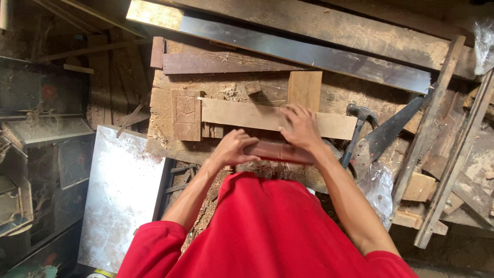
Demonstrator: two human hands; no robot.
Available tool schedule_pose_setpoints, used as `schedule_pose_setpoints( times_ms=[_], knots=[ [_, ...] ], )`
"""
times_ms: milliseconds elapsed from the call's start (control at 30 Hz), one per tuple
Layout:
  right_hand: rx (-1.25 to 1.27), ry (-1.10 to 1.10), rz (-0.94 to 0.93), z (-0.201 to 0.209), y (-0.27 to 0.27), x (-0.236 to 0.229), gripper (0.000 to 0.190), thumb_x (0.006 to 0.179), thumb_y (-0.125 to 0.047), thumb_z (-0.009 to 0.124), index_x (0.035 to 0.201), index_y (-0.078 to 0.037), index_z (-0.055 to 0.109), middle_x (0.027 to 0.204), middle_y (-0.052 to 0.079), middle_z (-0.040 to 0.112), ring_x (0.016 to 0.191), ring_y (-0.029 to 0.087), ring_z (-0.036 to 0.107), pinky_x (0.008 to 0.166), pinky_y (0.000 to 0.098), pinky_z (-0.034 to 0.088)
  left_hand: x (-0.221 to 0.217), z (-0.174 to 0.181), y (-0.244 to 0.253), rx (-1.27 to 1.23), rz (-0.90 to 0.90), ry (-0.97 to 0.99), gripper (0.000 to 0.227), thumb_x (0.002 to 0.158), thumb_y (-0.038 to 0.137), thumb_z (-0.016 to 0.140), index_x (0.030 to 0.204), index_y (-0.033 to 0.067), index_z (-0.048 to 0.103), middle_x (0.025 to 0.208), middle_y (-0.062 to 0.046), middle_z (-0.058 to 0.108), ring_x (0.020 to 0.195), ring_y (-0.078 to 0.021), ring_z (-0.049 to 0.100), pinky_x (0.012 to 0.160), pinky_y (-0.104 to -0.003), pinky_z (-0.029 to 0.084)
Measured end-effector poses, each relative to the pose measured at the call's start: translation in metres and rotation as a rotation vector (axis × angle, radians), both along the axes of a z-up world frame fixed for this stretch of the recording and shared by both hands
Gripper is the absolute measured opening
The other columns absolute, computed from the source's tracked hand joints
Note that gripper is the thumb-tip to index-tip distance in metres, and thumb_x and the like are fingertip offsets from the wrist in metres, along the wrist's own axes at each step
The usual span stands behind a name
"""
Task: The person arranges several wooden planks on a workbench, aligns them, and then uses a hammer to drive nails into the wood to join the pieces together. The person handles the wood and tools directly throughout the process.
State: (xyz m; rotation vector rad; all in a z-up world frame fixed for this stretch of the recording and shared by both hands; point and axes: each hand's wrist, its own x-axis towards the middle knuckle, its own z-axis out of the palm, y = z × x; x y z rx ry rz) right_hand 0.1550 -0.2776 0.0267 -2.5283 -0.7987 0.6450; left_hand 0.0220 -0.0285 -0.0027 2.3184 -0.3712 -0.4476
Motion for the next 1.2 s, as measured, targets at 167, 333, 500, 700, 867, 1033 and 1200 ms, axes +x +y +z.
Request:
schedule_pose_setpoints(
  times_ms=[167, 333, 500, 700, 867, 1033, 1200],
  knots=[
    [0.054, 0.229, 0.035, 0.039, -0.020, 0.002, 0.067, 0.073, -0.035, 0.084, 0.133, -0.013, 0.063, 0.134, 0.012, 0.062, 0.127, 0.030, 0.055, 0.109, 0.0465, 0.040, 0.021, -0.014, 0.011, 0.009, 0.081, -0.270, 0.069, 0.077, 0.055, 0.085, 0.129, 0.0129, 0.070, 0.103, -0.004, 0.074, 0.094, -0.0194, 0.058, 0.088, -0.036, 0.048],
    [-0.042, -0.097, 0.010, 0.039, -0.033, 0.005, 0.058, 0.072, -0.021, 0.080, 0.129, -0.012, 0.069, 0.120, 0.008, 0.071, 0.115, 0.028, 0.062, 0.107, 0.0408, 0.045, 0.065, -0.023, 0.008, 0.004, 0.085, -0.460, 0.071, 0.070, 0.050, 0.090, 0.127, 0.0113, 0.071, 0.114, -0.006, 0.071, 0.102, -0.0241, 0.056, 0.095, -0.039, 0.047],
    [-0.027, -0.195, -0.022, 0.005, -0.029, 0.002, 0.061, 0.073, -0.020, 0.080, 0.132, -0.011, 0.067, 0.121, 0.012, 0.070, 0.114, 0.028, 0.060, 0.104, 0.0451, 0.042, 0.084, -0.031, 0.005, 0.099, 0.054, -0.360, 0.074, 0.069, 0.044, 0.090, 0.132, 0.0153, 0.067, 0.125, -0.005, 0.068, 0.112, -0.0256, 0.054, 0.099, -0.041, 0.040],
    [0.008, -0.197, -0.052, -0.003, -0.036, -0.007, 0.061, 0.072, -0.015, 0.078, 0.131, -0.010, 0.066, 0.126, 0.013, 0.068, 0.120, 0.030, 0.057, 0.107, 0.0469, 0.040, 0.078, -0.041, 0.000, 0.172, 0.056, -0.260, 0.073, 0.071, 0.042, 0.090, 0.135, 0.0202, 0.063, 0.126, -0.005, 0.065, 0.112, -0.0266, 0.053, 0.104, -0.045, 0.038],
    [-0.002, -0.200, -0.040, 0.003, -0.033, -0.002, 0.060, 0.071, -0.015, 0.078, 0.130, -0.009, 0.065, 0.131, 0.013, 0.064, 0.126, 0.029, 0.055, 0.111, 0.0481, 0.037, 0.085, -0.042, -0.004, 0.251, 0.041, -0.190, 0.079, 0.071, 0.050, 0.088, 0.139, 0.0218, 0.058, 0.130, -0.006, 0.061, 0.118, -0.0261, 0.053, 0.105, -0.047, 0.039],
    [-0.030, -0.223, -0.025, -0.002, -0.031, 0.000, 0.067, 0.067, -0.016, 0.080, 0.131, -0.008, 0.062, 0.136, 0.014, 0.059, 0.130, 0.030, 0.052, 0.111, 0.0509, 0.035, 0.085, -0.040, -0.010, 0.380, 0.034, -0.159, 0.097, 0.064, 0.062, 0.088, 0.145, 0.0232, 0.050, 0.130, -0.012, 0.058, 0.124, -0.0301, 0.050, 0.107, -0.053, 0.037],
    [-0.051, -0.190, -0.031, -0.008, -0.031, -0.001, 0.068, 0.069, -0.017, 0.081, 0.133, -0.007, 0.061, 0.137, 0.016, 0.058, 0.130, 0.031, 0.051, 0.112, 0.0511, 0.034, 0.083, -0.040, -0.009, 0.355, 0.050, -0.213, 0.102, 0.062, 0.061, 0.088, 0.147, 0.0223, 0.047, 0.132, -0.013, 0.056, 0.125, -0.0311, 0.049, 0.107, -0.055, 0.035]
  ],
)
